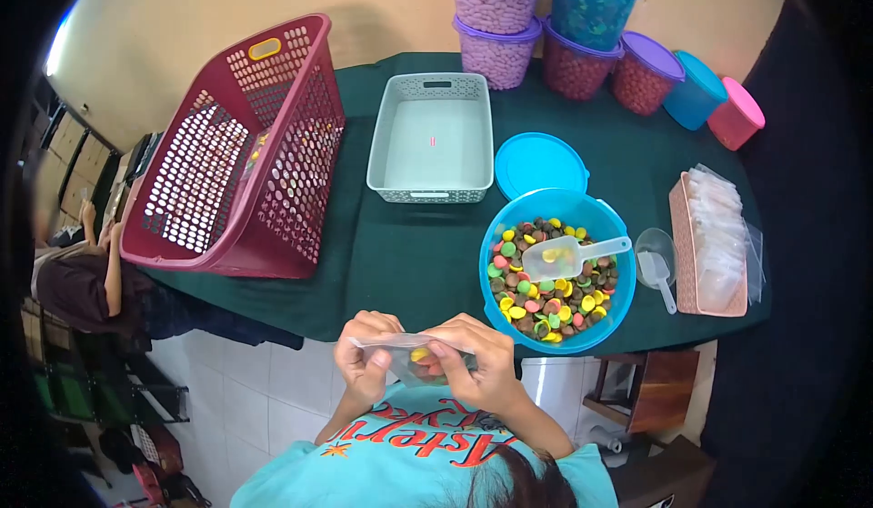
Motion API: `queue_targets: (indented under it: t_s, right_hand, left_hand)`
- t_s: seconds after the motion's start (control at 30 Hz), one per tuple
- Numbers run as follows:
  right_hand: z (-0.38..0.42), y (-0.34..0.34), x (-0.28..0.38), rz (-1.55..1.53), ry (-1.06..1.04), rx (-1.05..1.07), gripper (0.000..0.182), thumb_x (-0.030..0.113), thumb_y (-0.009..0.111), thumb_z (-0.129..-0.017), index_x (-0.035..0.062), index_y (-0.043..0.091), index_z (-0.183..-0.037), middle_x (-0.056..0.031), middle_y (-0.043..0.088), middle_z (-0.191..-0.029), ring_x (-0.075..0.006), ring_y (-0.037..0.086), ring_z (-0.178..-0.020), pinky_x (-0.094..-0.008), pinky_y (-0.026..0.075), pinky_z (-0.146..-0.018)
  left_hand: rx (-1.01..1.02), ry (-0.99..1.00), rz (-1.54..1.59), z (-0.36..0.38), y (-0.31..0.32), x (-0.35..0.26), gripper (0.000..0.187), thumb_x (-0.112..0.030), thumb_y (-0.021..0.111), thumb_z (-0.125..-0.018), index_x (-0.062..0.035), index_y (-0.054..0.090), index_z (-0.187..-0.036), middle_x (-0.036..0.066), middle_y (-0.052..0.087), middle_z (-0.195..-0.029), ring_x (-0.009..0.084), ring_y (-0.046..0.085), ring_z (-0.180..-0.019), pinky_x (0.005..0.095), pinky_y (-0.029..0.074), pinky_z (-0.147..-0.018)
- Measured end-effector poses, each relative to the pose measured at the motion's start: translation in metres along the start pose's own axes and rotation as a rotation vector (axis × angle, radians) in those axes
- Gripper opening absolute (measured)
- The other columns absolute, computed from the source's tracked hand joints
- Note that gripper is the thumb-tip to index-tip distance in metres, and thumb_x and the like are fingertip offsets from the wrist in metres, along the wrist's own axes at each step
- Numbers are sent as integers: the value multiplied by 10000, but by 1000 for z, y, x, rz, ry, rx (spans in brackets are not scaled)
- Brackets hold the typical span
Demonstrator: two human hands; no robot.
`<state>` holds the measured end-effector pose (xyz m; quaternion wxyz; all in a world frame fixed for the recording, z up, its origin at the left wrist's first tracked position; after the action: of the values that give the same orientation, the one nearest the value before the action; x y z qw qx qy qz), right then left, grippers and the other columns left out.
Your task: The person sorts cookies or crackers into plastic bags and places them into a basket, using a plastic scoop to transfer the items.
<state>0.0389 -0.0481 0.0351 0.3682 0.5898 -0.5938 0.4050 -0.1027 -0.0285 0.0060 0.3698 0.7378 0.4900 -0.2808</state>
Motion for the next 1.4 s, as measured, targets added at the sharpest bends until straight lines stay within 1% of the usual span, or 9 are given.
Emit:
queue_targets:
  t_s: [0.17, 0.4, 0.5, 0.67, 0.77, 0.9, 1.0, 1.27, 1.4]
  right_hand:
    - [12, 5, 5, 149, -96, -162, 75, -21, 558, -763, -22, 608, -819, -120, 624, -712, -178, 564, -590, -259, 462, -540]
    - [23, 16, 15, 162, -205, -113, 168, 24, 614, -730, -5, 590, -894, -130, 590, -814, -179, 580, -657, -265, 469, -585]
    - [30, 17, 21, 110, -208, -155, 247, 29, 647, -697, 7, 581, -934, -126, 576, -827, -179, 586, -698, -270, 470, -616]
    - [50, 18, 30, 139, -198, -35, 267, 20, 682, -659, 3, 612, -916, -114, 595, -817, -180, 591, -708, -271, 474, -643]
    - [71, 17, 36, 182, -144, -57, 255, 24, 695, -654, 15, 643, -903, -106, 601, -817, -174, 596, -708, -262, 476, -621]
    - [100, 19, 41, 231, -77, -85, 262, -14, 683, -659, 22, 651, -916, -112, 589, -825, -165, 596, -697, -240, 476, -585]
    - [120, 29, 40, 211, -50, -132, 251, -28, 672, -659, 21, 655, -905, -111, 584, -821, -166, 593, -694, -238, 479, -587]
    - [136, 65, 36, 150, -33, 3, 221, -44, 675, -638, 7, 657, -852, -104, 588, -747, -152, 588, -660, -226, 471, -577]
    - [121, 70, 36, 136, -45, -12, 180, -42, 681, -631, 4, 654, -804, -105, 593, -743, -147, 583, -635, -227, 464, -557]
  left_hand:
    - [163, -49, -150, -2, 0, -8, 222, -147, 658, -731, 13, 535, -824, 94, 510, -734, 167, 509, -664, 279, 429, -575]
    - [172, -117, -123, 4, -3, -20, 126, -69, 673, -698, 7, 630, -788, 90, 564, -750, 143, 519, -649, 244, 419, -554]
    - [202, -74, -122, 8, 0, -27, 79, -41, 649, -707, 6, 635, -770, 81, 573, -737, 153, 518, -654, 258, 423, -573]
    - [227, 33, -74, 27, 7, -40, 62, -5, 618, -710, 7, 640, -768, 86, 577, -736, 169, 514, -662, 281, 422, -604]
    - [332, -131, 87, 47, 13, -38, 101, -33, 606, -720, -15, 651, -809, 99, 606, -809, 183, 543, -693, 267, 429, -609]
    - [378, -132, 9, 71, 15, -51, 180, -78, 644, -674, -8, 644, -841, 110, 609, -829, 198, 549, -699, 290, 426, -651]
    - [316, -141, -32, 90, 15, -62, 184, -63, 686, -660, -2, 641, -828, 106, 613, -823, 196, 556, -708, 288, 422, -641]
    - [265, -46, -276, 125, -18, -94, 190, -66, 708, -666, -1, 639, -830, 97, 617, -807, 184, 562, -704, 284, 413, -610]
    - [231, -69, -317, 115, -24, -110, 276, -55, 717, -645, 31, 629, -892, 119, 594, -842, 218, 565, -735, 317, 444, -679]
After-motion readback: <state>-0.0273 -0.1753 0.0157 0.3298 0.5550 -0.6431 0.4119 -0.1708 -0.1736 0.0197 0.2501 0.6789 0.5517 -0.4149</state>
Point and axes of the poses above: each hand's wrist, its own z-axis away from the middle knuckle, its own y-axis out of the palm, x = y × z, the point moved 5 cm from there along -z, towards the middle knuckle
